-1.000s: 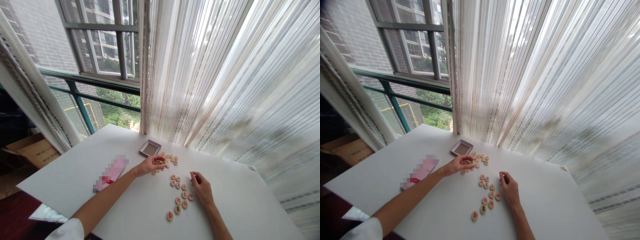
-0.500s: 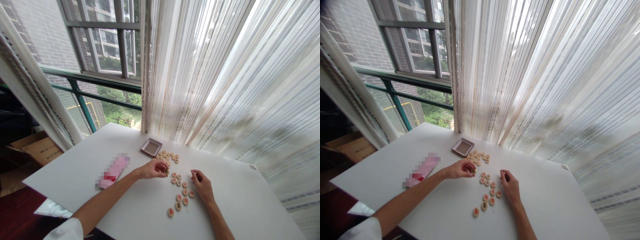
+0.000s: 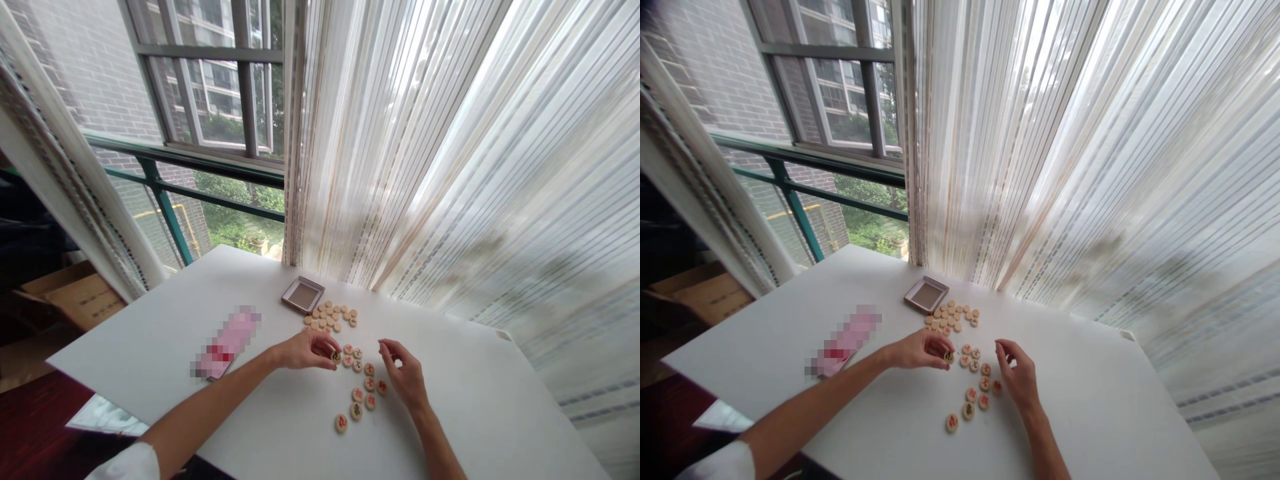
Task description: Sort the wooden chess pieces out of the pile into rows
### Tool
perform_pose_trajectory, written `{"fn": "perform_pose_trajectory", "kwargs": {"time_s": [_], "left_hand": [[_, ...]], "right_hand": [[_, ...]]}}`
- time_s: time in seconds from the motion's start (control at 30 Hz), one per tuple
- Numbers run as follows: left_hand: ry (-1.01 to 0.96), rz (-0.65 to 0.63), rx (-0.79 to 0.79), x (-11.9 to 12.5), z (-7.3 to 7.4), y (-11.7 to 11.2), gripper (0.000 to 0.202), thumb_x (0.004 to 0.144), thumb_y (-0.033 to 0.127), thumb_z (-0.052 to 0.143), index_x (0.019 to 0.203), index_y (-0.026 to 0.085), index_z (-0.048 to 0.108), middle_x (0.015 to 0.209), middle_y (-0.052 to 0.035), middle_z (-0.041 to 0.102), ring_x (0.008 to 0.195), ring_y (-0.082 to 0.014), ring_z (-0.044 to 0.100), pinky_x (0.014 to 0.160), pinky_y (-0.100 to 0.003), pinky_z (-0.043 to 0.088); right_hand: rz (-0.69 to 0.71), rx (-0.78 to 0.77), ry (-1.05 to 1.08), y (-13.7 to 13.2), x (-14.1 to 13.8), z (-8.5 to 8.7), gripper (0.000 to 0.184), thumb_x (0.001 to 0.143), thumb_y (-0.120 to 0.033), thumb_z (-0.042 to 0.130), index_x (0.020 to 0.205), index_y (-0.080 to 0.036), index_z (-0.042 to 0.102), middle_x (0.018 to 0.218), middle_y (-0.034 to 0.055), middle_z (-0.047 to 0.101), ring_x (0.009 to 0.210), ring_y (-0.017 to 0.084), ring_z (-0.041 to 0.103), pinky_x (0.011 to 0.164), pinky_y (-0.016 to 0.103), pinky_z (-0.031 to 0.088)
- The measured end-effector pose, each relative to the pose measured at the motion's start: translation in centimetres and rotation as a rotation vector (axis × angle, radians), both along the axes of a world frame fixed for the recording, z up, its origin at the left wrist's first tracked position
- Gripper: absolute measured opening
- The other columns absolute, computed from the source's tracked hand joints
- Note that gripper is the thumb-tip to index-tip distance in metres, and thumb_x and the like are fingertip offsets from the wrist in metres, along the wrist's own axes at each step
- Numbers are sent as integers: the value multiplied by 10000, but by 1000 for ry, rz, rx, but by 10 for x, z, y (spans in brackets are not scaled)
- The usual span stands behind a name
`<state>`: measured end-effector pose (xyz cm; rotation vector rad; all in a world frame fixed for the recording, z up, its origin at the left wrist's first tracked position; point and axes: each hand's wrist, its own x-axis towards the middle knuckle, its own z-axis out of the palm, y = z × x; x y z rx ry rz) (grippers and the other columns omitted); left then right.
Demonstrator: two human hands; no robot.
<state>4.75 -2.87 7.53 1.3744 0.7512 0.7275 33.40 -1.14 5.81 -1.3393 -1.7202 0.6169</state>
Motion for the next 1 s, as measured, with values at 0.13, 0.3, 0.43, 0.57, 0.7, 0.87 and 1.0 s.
{"fn": "perform_pose_trajectory", "kwargs": {"time_s": [0.13, 0.3, 0.43, 0.57, 0.7, 0.87, 1.0], "left_hand": [[7, 32, 21, 6, -4, -6, 508, 710, 369, 799, 1155, 159, 669, 986, -105, 723, 897, -228, 710, 854, -386, 544], [-12, 20, 85, 13, -2, -13, 477, 782, 386, 741, 1194, 165, 645, 998, -110, 718, 896, -214, 702, 860, -376, 539], [-48, 32, 109, 19, -1, -15, 469, 777, 354, 756, 1173, 159, 596, 976, -99, 711, 925, -204, 691, 878, -369, 531], [-77, 72, 107, 27, -4, -15, 427, 758, 349, 775, 1077, 144, 579, 975, -105, 701, 922, -203, 687, 863, -364, 536], [-42, 98, 181, 37, -4, -18, 399, 811, 379, 720, 1096, 135, 583, 960, -109, 701, 843, -186, 693, 830, -356, 542], [-26, 162, 267, 46, -1, -22, 393, 839, 396, 685, 1115, 146, 558, 906, -82, 696, 781, -168, 686, 769, -326, 551], [5, 167, 306, 47, -1, -21, 378, 864, 398, 653, 1132, 148, 560, 919, -87, 698, 792, -170, 689, 776, -324, 553]], "right_hand": [[246, 38, -14, -23, -25, 16, 297, 898, -434, 557, 1004, -202, 708, 853, 74, 712, 727, 189, 629, 691, 281, 527], [427, 43, 24, -40, -48, 21, 212, 886, -356, 603, 1024, -218, 684, 930, 65, 706, 744, 174, 632, 724, 283, 539], [432, 13, 80, -42, -51, 21, 192, 881, -341, 613, 1006, -210, 681, 896, 57, 710, 726, 170, 630, 708, 276, 533], [420, -36, 126, -41, -47, 22, 214, 882, -368, 618, 1007, -203, 671, 879, 55, 706, 742, 176, 632, 713, 278, 526], [441, -109, 213, -39, -44, 21, 218, 880, -365, 636, 1024, -202, 644, 896, 56, 699, 774, 181, 646, 731, 288, 528], [456, -213, 387, -35, -43, 14, 229, 881, -366, 647, 1049, -214, 619, 952, 66, 696, 867, 205, 675, 807, 330, 538], [461, -242, 471, -33, -44, 9, 235, 869, -369, 664, 1039, -213, 621, 983, 75, 689, 913, 214, 674, 833, 342, 534]]}}
